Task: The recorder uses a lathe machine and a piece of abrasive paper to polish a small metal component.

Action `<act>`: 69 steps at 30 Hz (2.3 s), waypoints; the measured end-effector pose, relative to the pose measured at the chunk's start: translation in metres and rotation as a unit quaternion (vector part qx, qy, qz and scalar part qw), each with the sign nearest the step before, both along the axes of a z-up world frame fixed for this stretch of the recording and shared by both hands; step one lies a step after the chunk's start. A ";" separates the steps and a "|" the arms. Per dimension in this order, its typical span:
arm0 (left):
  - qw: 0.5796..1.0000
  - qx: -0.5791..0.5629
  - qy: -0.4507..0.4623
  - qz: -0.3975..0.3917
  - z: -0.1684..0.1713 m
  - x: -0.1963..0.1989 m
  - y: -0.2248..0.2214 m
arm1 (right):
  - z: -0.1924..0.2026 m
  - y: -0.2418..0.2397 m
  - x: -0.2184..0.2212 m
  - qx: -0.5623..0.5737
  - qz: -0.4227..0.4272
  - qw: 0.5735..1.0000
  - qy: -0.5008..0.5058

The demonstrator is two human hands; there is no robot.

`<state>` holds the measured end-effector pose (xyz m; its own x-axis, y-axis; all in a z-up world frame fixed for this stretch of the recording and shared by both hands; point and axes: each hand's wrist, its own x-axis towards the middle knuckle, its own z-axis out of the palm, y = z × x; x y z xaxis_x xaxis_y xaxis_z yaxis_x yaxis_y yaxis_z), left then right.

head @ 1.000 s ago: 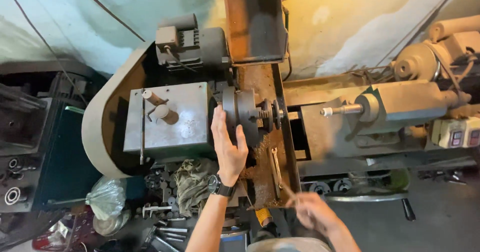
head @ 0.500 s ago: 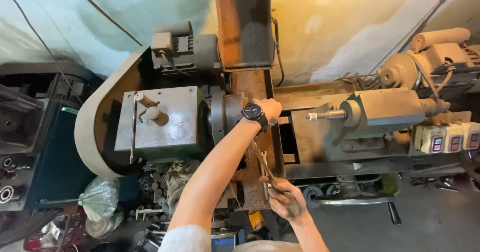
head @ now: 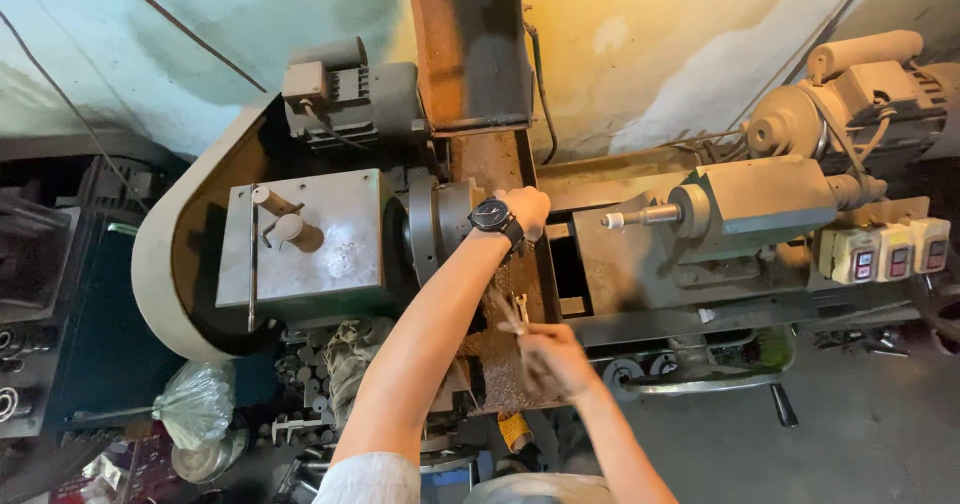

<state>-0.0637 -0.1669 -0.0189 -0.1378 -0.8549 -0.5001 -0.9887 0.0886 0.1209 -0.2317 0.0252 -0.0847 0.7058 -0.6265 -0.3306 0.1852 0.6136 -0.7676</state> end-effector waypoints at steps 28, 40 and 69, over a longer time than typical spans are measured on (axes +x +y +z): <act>0.999 0.012 -0.010 -0.039 0.007 0.002 0.005 | -0.035 0.014 0.018 -0.025 -0.115 0.993 0.009; 0.996 -0.061 0.059 -0.042 0.027 0.000 0.021 | -0.066 0.010 0.002 0.127 0.039 0.969 -0.209; 0.705 -0.583 0.210 0.346 0.038 0.124 0.316 | -0.012 0.069 0.179 -0.578 0.028 0.740 0.343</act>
<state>0.0603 0.1488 0.0191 0.5876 -0.5866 0.5574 -0.7420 -0.1159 0.6603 -0.0530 0.0938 -0.0970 0.6564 -0.7461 0.1113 -0.4921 -0.5353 -0.6865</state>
